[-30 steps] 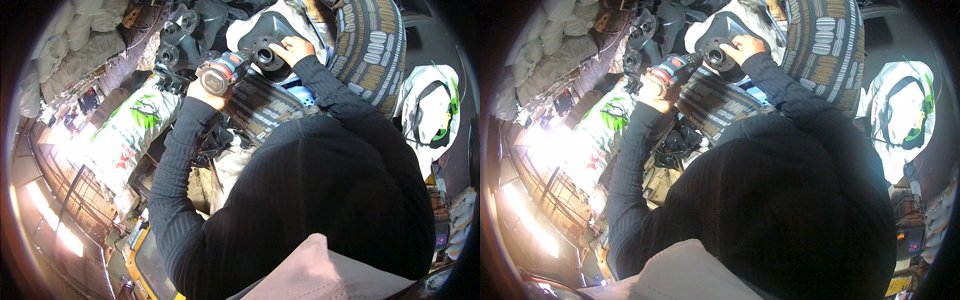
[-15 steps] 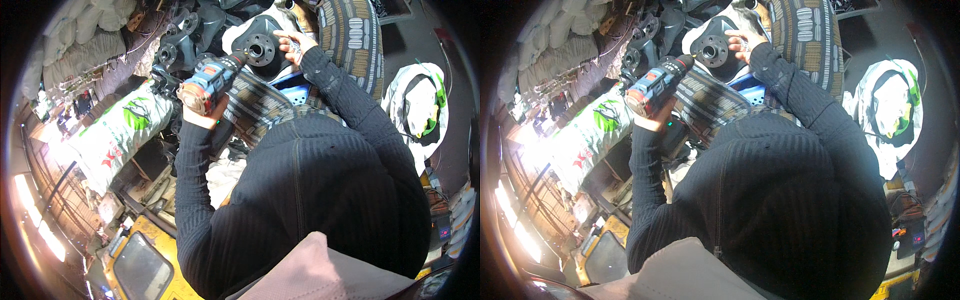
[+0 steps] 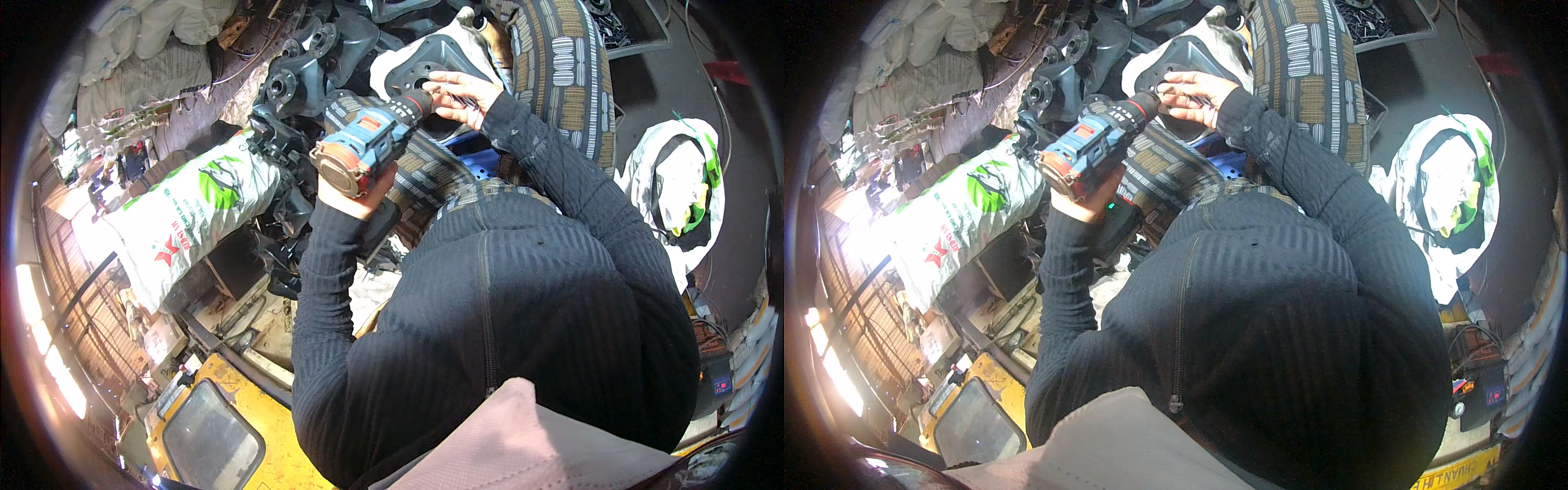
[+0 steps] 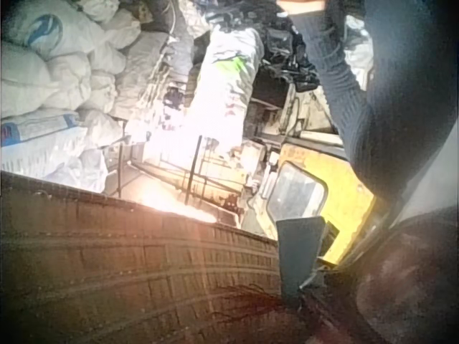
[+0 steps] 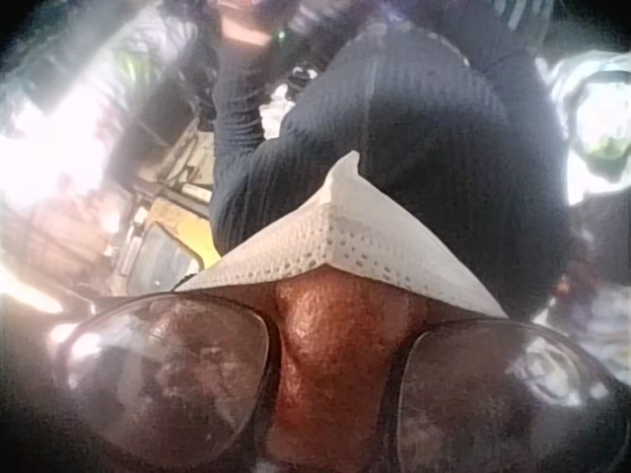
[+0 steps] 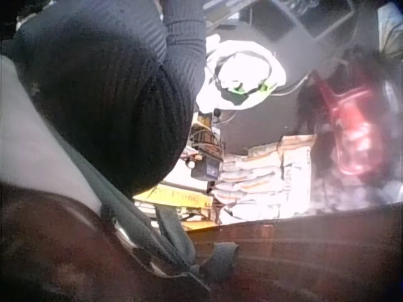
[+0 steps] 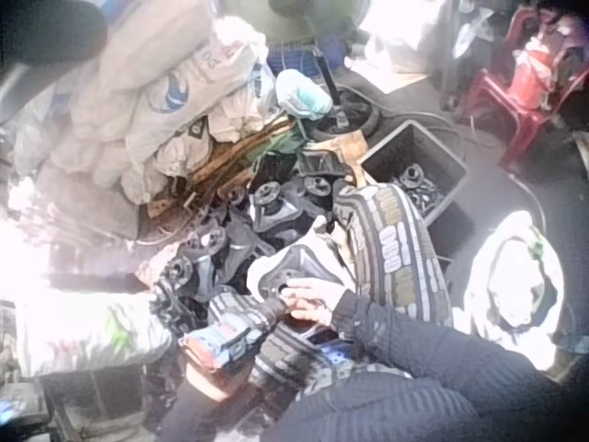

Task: The person uses a cordless drill to make holes in black plastic parts. They repeatedly pick up parts, align them, drill, and set them aside in a cluttered workshop.

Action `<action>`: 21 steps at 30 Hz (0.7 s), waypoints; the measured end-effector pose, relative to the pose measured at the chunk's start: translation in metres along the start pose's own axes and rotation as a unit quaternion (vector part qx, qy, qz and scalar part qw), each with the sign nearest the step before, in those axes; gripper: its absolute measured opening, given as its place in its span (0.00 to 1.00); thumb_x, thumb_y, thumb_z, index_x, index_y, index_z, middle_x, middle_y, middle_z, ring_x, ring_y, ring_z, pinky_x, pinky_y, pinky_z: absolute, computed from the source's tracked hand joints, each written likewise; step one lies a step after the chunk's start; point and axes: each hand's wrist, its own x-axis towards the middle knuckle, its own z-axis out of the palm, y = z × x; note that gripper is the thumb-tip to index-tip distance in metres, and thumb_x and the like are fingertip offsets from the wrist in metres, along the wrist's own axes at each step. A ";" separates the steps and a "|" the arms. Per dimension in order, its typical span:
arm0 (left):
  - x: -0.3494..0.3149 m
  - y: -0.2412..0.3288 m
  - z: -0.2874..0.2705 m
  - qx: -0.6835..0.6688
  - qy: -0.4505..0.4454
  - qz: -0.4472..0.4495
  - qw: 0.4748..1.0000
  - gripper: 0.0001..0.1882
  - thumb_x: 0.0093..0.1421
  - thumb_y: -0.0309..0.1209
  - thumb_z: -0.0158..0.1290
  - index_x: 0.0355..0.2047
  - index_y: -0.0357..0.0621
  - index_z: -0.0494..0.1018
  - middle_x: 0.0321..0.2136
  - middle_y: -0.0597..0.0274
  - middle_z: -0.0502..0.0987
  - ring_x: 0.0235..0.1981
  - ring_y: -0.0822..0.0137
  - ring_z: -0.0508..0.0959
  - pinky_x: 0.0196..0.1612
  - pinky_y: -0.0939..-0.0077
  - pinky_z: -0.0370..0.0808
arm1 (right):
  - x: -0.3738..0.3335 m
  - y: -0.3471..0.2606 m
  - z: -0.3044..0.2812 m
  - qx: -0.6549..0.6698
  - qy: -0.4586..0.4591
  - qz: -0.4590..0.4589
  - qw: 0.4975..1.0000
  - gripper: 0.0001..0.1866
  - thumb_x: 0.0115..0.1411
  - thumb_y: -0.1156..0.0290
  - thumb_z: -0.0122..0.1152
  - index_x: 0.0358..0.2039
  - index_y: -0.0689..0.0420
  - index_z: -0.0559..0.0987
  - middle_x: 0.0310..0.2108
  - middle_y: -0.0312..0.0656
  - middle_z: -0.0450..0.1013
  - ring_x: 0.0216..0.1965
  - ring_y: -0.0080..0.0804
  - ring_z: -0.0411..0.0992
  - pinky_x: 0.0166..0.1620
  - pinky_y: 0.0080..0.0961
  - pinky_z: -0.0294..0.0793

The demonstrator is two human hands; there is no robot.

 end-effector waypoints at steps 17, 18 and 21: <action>-0.006 -0.008 -0.030 -0.359 -0.101 -0.230 0.899 0.25 0.44 0.25 0.61 0.45 0.41 0.68 0.36 0.61 0.75 0.39 0.66 0.74 0.41 0.70 0.72 | 0.000 0.004 -0.007 -0.195 -0.178 0.110 0.958 0.33 0.52 0.81 0.49 0.60 0.53 0.56 0.51 0.48 0.64 0.43 0.31 0.70 0.40 0.23 0.77; -0.005 -0.009 -0.032 -0.315 -0.132 -0.229 0.912 0.24 0.43 0.24 0.61 0.44 0.41 0.69 0.37 0.60 0.74 0.38 0.66 0.75 0.40 0.71 0.72 | 0.000 0.004 -0.007 -0.188 -0.183 0.125 0.957 0.34 0.52 0.82 0.48 0.60 0.53 0.56 0.51 0.48 0.64 0.42 0.31 0.70 0.40 0.23 0.77; -0.006 -0.010 -0.035 -0.313 -0.144 -0.243 0.907 0.17 0.46 0.28 0.61 0.37 0.39 0.72 0.24 0.64 0.75 0.21 0.72 0.72 0.24 0.76 0.70 | 0.000 0.004 -0.003 -0.174 -0.176 0.144 0.958 0.35 0.50 0.86 0.46 0.60 0.53 0.56 0.51 0.49 0.65 0.41 0.31 0.72 0.39 0.23 0.78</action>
